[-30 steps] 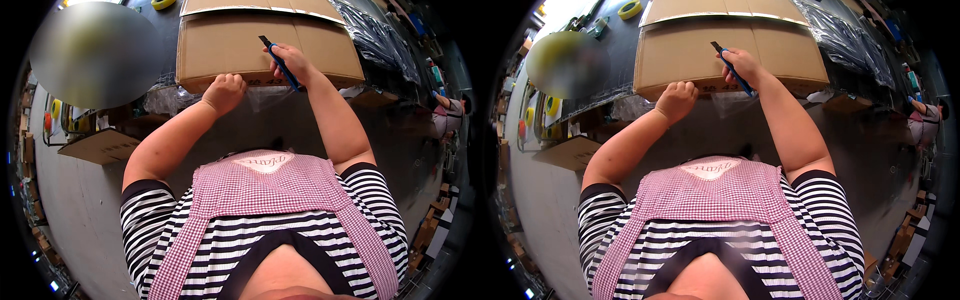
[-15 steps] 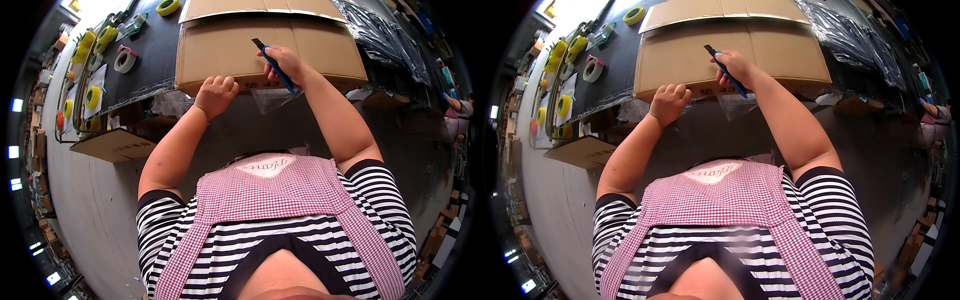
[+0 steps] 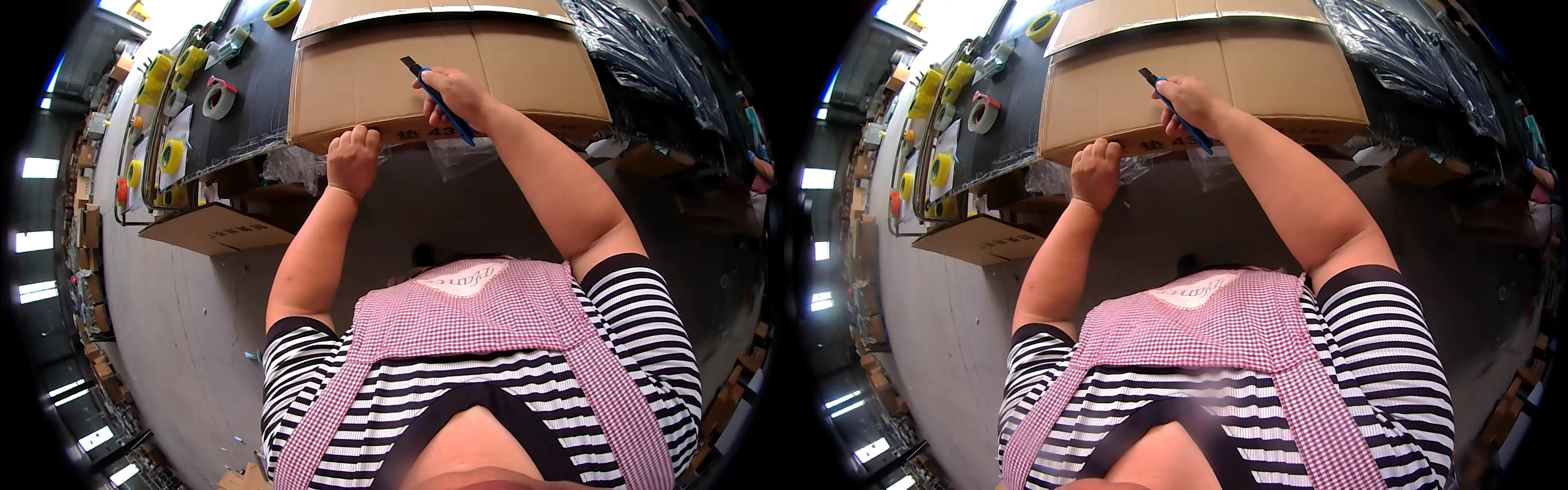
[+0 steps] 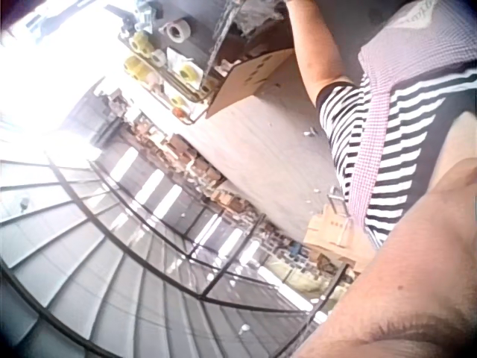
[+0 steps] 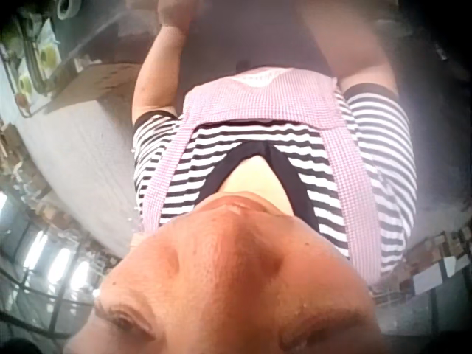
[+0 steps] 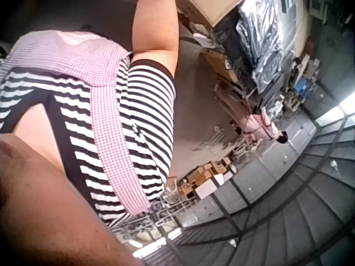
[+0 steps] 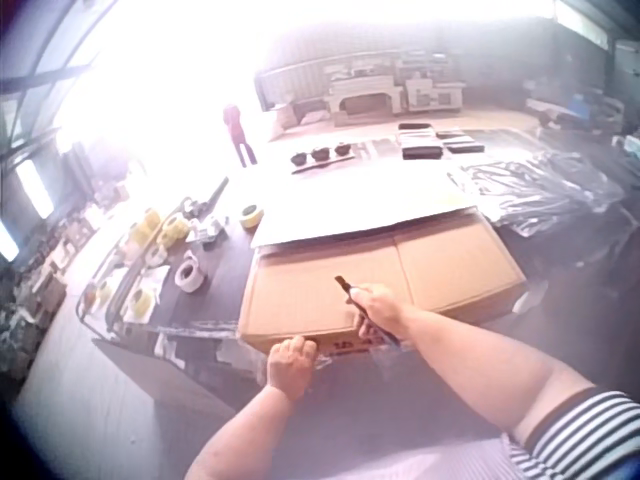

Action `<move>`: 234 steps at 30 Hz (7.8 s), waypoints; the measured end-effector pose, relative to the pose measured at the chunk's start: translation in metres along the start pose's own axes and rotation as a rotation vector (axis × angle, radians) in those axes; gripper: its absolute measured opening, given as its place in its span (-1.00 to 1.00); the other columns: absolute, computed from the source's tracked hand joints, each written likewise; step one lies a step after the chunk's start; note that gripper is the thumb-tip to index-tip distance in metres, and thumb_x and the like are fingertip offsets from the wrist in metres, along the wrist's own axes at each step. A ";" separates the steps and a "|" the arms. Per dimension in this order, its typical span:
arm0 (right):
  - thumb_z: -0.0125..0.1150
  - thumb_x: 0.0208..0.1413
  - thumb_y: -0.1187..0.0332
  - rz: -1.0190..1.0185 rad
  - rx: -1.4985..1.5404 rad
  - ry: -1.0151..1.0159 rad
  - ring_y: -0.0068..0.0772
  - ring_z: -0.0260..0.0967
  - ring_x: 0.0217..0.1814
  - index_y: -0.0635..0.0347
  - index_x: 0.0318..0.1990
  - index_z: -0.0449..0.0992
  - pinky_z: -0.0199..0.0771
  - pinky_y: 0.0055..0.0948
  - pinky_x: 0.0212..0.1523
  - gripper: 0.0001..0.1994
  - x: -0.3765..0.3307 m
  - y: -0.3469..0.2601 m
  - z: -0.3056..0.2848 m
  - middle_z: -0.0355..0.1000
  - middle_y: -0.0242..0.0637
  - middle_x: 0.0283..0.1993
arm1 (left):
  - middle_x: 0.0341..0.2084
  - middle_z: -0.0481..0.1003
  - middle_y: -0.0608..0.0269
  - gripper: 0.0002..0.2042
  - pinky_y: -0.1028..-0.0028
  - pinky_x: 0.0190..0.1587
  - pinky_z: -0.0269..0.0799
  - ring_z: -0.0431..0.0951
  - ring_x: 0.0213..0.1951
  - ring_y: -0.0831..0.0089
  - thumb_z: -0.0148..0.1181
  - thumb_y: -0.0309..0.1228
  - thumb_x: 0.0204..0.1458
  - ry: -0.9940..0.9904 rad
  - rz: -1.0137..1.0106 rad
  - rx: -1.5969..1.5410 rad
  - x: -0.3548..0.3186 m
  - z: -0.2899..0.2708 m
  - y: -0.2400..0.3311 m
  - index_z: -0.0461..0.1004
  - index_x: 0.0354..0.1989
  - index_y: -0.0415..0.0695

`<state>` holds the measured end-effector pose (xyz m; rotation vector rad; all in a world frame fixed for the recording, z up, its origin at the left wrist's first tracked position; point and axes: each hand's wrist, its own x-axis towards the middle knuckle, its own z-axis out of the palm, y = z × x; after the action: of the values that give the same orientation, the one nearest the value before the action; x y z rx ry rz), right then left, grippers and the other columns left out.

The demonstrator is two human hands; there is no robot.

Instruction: The person uses a utility knife to cut the tape along the seams of a large cardboard box and then opens the flaps.

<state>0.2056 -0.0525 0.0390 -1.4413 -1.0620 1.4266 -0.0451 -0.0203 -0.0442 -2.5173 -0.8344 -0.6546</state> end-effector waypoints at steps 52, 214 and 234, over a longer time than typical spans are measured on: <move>-0.03 0.37 0.23 0.113 -0.434 -0.055 -0.57 0.31 -0.47 0.24 0.21 0.42 0.42 -0.48 -0.40 -0.62 -0.062 0.038 0.007 0.38 -0.38 -0.43 | -0.41 0.49 0.27 -0.72 0.34 -0.31 0.52 0.59 -0.38 0.26 0.33 -0.43 0.07 0.130 -0.432 -0.602 0.026 -0.039 0.014 0.61 -0.02 0.11; -0.17 0.46 0.12 -0.006 0.007 -0.080 -0.62 0.42 -0.52 0.17 0.25 0.43 0.44 -0.63 -0.46 -0.58 -0.050 0.003 -0.087 0.47 -0.34 -0.42 | -0.31 0.35 0.41 -0.94 0.44 -0.23 0.42 0.47 -0.26 0.47 0.20 -0.33 -0.04 0.046 0.457 -0.005 0.074 -0.002 0.052 0.51 -0.38 0.06; -0.20 0.42 0.09 0.073 -0.001 0.019 -0.61 0.41 -0.57 0.16 0.16 0.46 0.46 -0.55 -0.48 -0.57 -0.044 0.000 -0.081 0.48 -0.33 -0.45 | -0.27 0.36 0.14 -0.93 0.16 -0.22 0.46 0.51 -0.27 0.13 0.13 -0.42 0.07 -0.030 -0.378 -0.188 0.036 0.024 0.111 0.38 -0.39 -0.10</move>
<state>0.2862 -0.0940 0.0534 -1.5052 -1.0080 1.4607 0.0584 -0.0741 -0.0692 -2.5587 -1.3355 -0.8506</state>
